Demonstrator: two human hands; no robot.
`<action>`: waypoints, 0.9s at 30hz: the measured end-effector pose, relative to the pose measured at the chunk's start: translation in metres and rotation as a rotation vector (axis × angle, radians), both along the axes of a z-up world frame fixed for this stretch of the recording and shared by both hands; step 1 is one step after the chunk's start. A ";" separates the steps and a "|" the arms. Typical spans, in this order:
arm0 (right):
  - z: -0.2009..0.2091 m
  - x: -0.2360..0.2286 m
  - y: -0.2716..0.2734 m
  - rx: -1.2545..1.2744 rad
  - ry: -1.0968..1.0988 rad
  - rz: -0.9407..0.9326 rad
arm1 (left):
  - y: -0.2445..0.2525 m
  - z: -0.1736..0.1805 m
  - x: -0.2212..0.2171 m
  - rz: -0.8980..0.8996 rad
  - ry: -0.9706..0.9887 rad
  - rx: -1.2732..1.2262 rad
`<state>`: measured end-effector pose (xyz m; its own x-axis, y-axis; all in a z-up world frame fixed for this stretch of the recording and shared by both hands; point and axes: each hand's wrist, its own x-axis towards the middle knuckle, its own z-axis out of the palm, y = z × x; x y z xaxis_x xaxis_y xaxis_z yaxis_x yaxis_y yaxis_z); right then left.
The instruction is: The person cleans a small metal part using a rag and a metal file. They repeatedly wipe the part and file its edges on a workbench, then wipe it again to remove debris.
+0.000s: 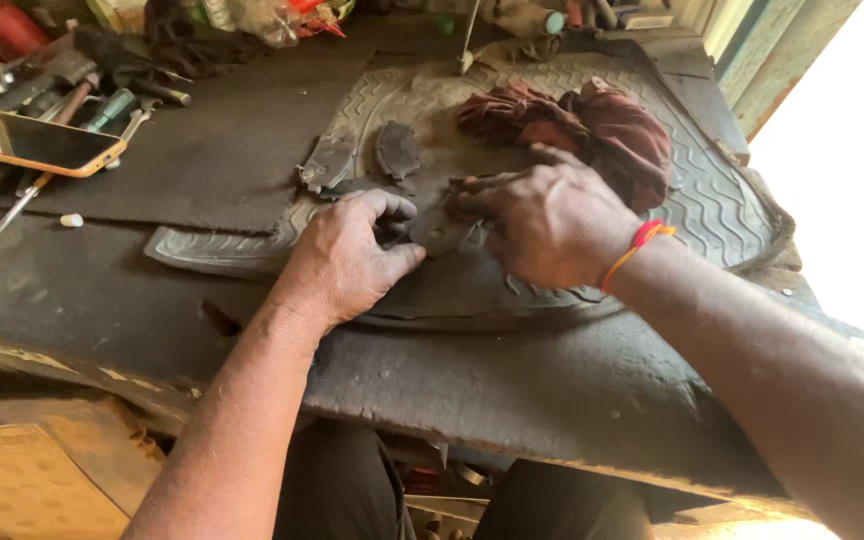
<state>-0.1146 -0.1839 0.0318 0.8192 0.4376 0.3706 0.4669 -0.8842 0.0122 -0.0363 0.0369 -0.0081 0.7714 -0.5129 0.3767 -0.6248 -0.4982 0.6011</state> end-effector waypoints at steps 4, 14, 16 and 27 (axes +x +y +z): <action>-0.007 -0.002 0.005 -0.454 0.088 -0.021 | 0.000 0.007 0.005 0.029 0.039 0.023; -0.006 0.010 -0.004 0.000 -0.028 0.040 | 0.000 0.005 -0.003 0.043 0.032 0.064; -0.009 0.006 -0.001 -0.076 -0.014 -0.036 | -0.001 0.004 -0.006 0.048 0.027 0.061; -0.028 0.025 -0.006 -0.063 -0.133 0.089 | 0.000 -0.004 0.001 -0.020 -0.129 0.046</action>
